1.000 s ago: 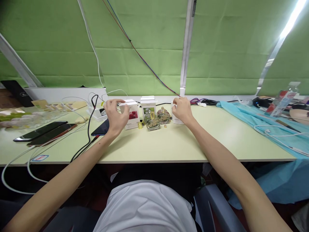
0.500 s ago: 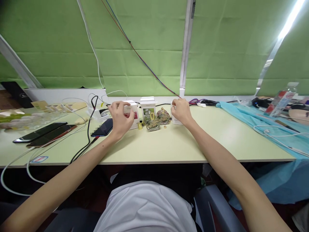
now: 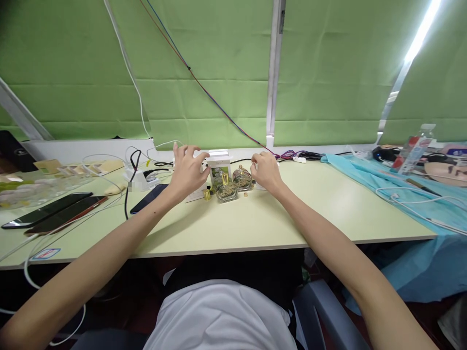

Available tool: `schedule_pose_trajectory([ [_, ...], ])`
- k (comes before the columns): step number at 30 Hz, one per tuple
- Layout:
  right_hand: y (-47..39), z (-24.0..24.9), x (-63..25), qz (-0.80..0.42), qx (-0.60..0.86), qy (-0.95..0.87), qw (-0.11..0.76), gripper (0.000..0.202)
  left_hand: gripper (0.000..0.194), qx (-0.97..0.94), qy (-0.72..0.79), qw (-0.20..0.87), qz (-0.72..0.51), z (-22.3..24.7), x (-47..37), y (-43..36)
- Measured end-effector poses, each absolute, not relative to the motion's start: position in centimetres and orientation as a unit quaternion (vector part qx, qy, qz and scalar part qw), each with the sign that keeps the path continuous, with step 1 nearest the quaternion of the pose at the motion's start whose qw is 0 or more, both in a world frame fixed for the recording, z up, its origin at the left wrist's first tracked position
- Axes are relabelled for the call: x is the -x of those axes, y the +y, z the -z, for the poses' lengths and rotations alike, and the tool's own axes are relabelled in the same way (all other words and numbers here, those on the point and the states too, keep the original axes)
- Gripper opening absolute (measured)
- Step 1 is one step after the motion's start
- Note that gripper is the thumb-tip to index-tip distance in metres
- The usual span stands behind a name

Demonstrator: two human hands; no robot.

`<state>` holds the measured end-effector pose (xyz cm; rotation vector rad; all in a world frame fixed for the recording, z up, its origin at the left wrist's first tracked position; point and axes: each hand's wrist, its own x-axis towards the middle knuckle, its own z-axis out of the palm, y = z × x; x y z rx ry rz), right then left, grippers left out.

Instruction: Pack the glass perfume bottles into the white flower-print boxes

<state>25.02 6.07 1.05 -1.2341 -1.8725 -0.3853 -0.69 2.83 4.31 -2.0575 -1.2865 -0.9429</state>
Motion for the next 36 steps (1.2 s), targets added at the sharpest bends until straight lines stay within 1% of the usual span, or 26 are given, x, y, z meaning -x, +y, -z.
schedule_pose_trajectory([
  [9, 6.0, -0.9, -24.6, 0.144, 0.479, -0.758, 0.418, 0.017, 0.018, 0.801, -0.488, 0.214, 0.272, -6.0, -1.3, 6.4],
  [13, 5.9, -0.8, -24.4, 0.143, 0.482, -0.758, 0.415, 0.018, 0.015, 0.804, -0.501, 0.215, 0.237, -6.6, -1.5, 6.9],
  [18, 6.1, -0.7, -24.4, 0.146, 0.484, -0.758, 0.412, 0.018, 0.013, 0.809, -0.493, 0.196, 0.252, -7.6, -1.2, 6.8],
  [25, 6.3, -0.5, -24.4, 0.15, 0.482, -0.759, 0.411, 0.017, 0.016, 0.809, -0.474, 0.202, 0.284, -8.0, -0.7, 6.1],
  [32, 6.3, -0.5, -24.4, 0.144, 0.479, -0.759, 0.418, 0.017, 0.017, 0.802, -0.466, 0.169, 0.335, -8.5, -1.2, 4.9],
  [36, 6.2, -0.5, -24.3, 0.141, 0.485, -0.758, 0.413, 0.016, 0.019, 0.798, -0.462, 0.187, 0.339, -8.8, -1.3, 4.8],
])
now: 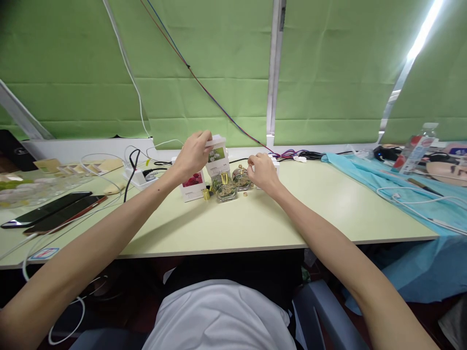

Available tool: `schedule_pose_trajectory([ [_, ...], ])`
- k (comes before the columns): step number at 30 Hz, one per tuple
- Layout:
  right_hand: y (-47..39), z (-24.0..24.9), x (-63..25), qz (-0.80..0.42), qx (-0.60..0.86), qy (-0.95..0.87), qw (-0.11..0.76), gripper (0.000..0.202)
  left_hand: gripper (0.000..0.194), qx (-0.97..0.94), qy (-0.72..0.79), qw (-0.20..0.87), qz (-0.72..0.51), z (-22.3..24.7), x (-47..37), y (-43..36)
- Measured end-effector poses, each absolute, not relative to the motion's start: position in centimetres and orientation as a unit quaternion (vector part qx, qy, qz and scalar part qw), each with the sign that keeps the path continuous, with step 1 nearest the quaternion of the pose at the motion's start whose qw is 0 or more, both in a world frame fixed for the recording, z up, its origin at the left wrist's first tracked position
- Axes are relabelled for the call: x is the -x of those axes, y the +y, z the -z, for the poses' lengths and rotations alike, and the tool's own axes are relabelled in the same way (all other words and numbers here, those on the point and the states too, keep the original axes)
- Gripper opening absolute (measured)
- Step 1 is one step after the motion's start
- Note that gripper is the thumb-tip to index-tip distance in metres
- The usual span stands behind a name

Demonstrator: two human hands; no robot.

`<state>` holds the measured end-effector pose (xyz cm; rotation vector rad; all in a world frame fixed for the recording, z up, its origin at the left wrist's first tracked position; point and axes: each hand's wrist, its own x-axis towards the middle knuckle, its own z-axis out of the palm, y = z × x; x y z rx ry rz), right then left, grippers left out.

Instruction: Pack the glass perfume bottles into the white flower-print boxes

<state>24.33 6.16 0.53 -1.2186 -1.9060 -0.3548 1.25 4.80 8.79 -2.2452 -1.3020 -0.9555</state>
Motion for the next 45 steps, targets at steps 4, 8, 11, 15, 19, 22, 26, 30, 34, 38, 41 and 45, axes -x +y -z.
schedule_pose_trajectory([
  [4, 6.1, -0.6, -24.3, 0.145, 0.487, -0.758, 0.409, 0.017, 0.019, 0.794, -0.459, 0.199, 0.346, -8.9, -1.1, 4.9],
  [8, 6.2, -0.5, -24.3, 0.146, 0.483, -0.759, 0.411, 0.017, 0.019, 0.795, -0.455, 0.19, 0.353, -8.9, -1.0, 4.9],
  [11, 6.3, -0.4, -24.3, 0.146, 0.479, -0.76, 0.415, 0.017, 0.02, 0.797, -0.454, 0.187, 0.351, -8.8, -0.8, 5.0],
  [15, 6.2, -0.4, -24.3, 0.144, 0.481, -0.759, 0.415, 0.016, 0.02, 0.807, -0.441, 0.184, 0.346, -8.7, -0.4, 5.3],
  [19, 6.1, -0.4, -24.2, 0.142, 0.485, -0.761, 0.408, 0.016, 0.02, 0.823, -0.432, 0.174, 0.326, -8.8, -0.4, 5.1],
  [22, 6.1, -0.4, -24.2, 0.148, 0.483, -0.76, 0.409, 0.016, 0.018, 0.834, -0.431, 0.167, 0.302, -8.8, -0.5, 4.9],
  [26, 6.1, -0.4, -24.1, 0.154, 0.481, -0.76, 0.409, 0.016, 0.018, 0.852, -0.417, 0.152, 0.278, -8.4, -0.6, 5.1],
  [30, 6.1, -0.4, -24.1, 0.149, 0.479, -0.766, 0.402, 0.017, 0.016, 0.861, -0.427, 0.149, 0.235, -8.2, -0.7, 5.5],
  [34, 6.1, -0.5, -24.1, 0.14, 0.474, -0.77, 0.404, 0.016, 0.014, 0.872, -0.434, 0.149, 0.174, -8.5, -0.7, 5.7],
  [38, 6.1, -0.5, -24.1, 0.141, 0.466, -0.773, 0.406, 0.015, 0.011, 0.88, -0.438, 0.132, 0.126, -8.9, -0.7, 5.5],
  [41, 6.1, -0.4, -24.1, 0.143, 0.462, -0.773, 0.411, 0.015, 0.023, 0.884, -0.432, 0.118, 0.132, -9.6, -0.7, 5.7],
  [45, 6.3, -0.2, -24.1, 0.142, 0.459, -0.772, 0.416, 0.015, 0.027, 0.868, -0.447, 0.114, 0.185, -11.0, -0.9, 6.8],
])
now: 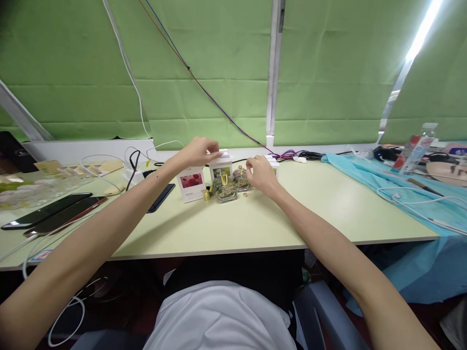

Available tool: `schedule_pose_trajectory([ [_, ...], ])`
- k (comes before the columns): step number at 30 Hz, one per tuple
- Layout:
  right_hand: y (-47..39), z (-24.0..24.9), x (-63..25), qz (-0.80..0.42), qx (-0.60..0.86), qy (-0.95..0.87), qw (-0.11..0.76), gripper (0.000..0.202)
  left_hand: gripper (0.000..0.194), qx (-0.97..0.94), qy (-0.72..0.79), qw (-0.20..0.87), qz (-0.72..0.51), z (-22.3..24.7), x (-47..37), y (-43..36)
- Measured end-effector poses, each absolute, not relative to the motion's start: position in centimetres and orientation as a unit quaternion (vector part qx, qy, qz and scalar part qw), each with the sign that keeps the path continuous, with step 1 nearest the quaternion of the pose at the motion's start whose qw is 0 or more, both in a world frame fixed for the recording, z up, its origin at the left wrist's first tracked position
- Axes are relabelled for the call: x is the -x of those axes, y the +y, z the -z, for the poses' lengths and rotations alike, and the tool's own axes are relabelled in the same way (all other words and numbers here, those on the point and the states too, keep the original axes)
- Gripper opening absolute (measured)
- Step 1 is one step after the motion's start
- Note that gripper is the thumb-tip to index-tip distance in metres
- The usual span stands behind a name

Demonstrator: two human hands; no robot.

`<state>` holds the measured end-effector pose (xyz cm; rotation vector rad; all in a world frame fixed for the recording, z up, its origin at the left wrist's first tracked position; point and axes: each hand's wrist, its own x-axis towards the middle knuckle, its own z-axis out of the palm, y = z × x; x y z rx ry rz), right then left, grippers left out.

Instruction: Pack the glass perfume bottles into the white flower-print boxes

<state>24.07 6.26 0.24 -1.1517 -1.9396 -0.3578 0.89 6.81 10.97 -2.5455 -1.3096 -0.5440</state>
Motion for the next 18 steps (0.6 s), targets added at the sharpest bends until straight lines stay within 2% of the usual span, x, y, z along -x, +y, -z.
schedule_pose_trajectory([
  [3, 6.3, -0.2, -24.1, 0.137, 0.458, -0.774, 0.414, 0.015, 0.023, 0.844, -0.489, 0.113, 0.191, -12.1, -1.0, 8.4],
  [8, 6.3, -0.1, -24.1, 0.129, 0.461, -0.776, 0.411, 0.015, 0.031, 0.816, -0.559, 0.113, 0.096, -13.1, -1.1, 11.1],
  [18, 6.2, -0.1, -23.9, 0.122, 0.451, -0.784, 0.408, 0.016, 0.038, 0.809, -0.58, 0.095, -0.007, -13.0, -1.5, 12.4],
])
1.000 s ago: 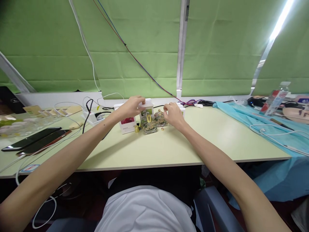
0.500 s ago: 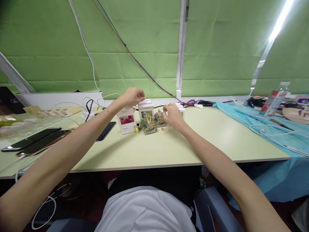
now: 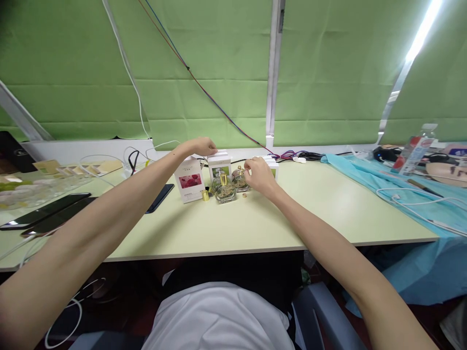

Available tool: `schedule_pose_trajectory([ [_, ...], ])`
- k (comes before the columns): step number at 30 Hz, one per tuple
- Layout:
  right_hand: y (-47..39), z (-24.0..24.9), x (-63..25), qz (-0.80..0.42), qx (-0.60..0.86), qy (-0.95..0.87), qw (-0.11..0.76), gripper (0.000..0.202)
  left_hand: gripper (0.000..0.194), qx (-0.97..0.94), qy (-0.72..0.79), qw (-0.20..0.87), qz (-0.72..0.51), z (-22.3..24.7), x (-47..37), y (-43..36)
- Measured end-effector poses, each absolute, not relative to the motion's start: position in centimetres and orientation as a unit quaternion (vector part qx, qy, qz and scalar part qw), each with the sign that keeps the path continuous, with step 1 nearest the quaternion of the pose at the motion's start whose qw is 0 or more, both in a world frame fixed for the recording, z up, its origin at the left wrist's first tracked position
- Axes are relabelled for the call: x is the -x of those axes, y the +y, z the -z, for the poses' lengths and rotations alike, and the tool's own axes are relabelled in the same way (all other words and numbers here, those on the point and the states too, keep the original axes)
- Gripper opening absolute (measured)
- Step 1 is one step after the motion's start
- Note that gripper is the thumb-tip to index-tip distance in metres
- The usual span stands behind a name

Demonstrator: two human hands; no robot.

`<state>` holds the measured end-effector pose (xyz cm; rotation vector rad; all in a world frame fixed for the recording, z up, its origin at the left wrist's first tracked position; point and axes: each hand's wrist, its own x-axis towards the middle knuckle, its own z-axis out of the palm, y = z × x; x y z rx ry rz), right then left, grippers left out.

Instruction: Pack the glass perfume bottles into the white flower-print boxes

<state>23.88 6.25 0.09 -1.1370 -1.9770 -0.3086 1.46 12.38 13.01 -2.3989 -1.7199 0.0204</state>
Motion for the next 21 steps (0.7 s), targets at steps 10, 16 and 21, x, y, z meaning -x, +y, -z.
schedule_pose_trajectory([
  [10, 6.1, -0.1, -23.8, 0.121, 0.456, -0.786, 0.4, 0.015, 0.045, 0.792, -0.602, 0.1, 0.002, -13.0, -1.5, 12.6],
  [16, 6.0, -0.1, -23.8, 0.119, 0.459, -0.787, 0.396, 0.014, 0.039, 0.799, -0.591, 0.105, 0.034, -12.8, -1.1, 13.0],
  [21, 6.0, -0.1, -23.7, 0.119, 0.458, -0.787, 0.395, 0.015, 0.036, 0.818, -0.559, 0.105, 0.08, -12.4, -0.4, 13.7],
])
